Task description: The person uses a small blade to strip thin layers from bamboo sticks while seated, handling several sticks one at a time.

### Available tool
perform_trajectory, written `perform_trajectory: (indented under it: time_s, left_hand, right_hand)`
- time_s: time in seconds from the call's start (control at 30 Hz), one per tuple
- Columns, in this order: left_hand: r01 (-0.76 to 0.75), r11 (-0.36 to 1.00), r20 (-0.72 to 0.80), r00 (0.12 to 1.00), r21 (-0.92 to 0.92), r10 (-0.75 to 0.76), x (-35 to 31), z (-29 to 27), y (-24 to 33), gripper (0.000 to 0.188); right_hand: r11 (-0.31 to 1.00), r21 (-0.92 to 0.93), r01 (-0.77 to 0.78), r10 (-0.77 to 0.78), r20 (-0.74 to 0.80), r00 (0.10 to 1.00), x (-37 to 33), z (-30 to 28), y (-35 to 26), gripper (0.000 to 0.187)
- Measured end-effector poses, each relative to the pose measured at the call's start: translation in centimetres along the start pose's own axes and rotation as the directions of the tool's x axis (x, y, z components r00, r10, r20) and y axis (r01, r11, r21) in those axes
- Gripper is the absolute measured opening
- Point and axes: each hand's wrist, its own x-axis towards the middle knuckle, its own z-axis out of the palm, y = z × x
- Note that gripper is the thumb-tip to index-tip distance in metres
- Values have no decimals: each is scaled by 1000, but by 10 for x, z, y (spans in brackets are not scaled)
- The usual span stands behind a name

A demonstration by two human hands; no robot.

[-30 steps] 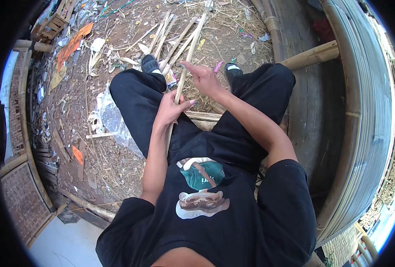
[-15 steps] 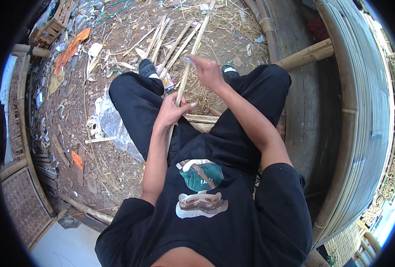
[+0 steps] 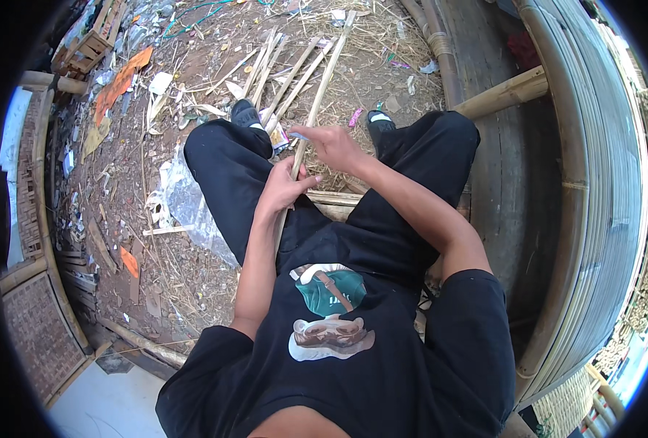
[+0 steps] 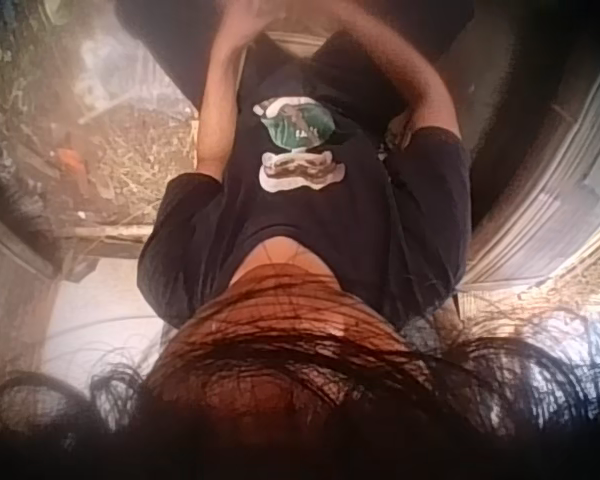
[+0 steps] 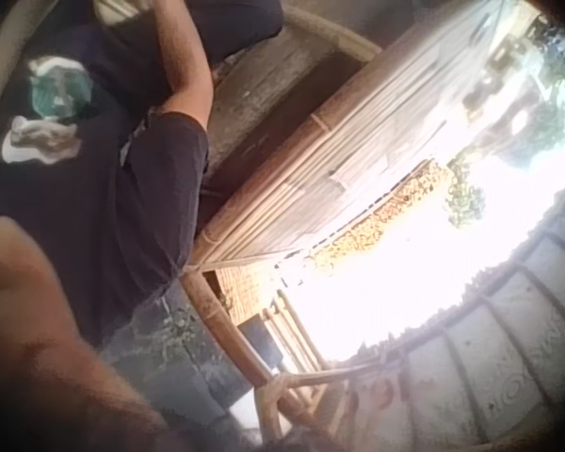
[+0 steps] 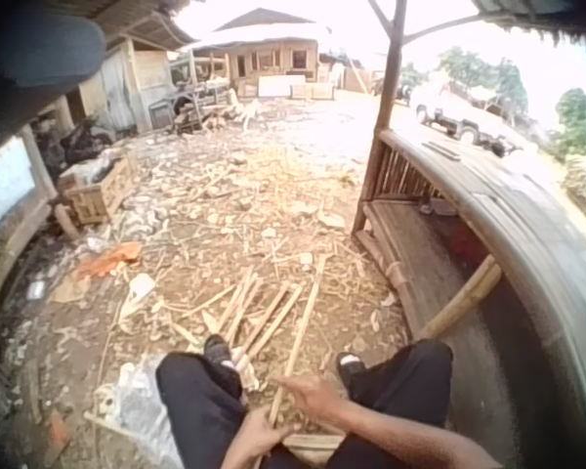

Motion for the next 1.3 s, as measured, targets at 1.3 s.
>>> perform_trajectory:
  time_s: [1.3]
  left_hand:
    - [135, 991, 85, 987, -8, -134, -7, -2, 19, 30]
  right_hand:
    - [951, -78, -300, 309, 169, 936, -2, -19, -47, 40]
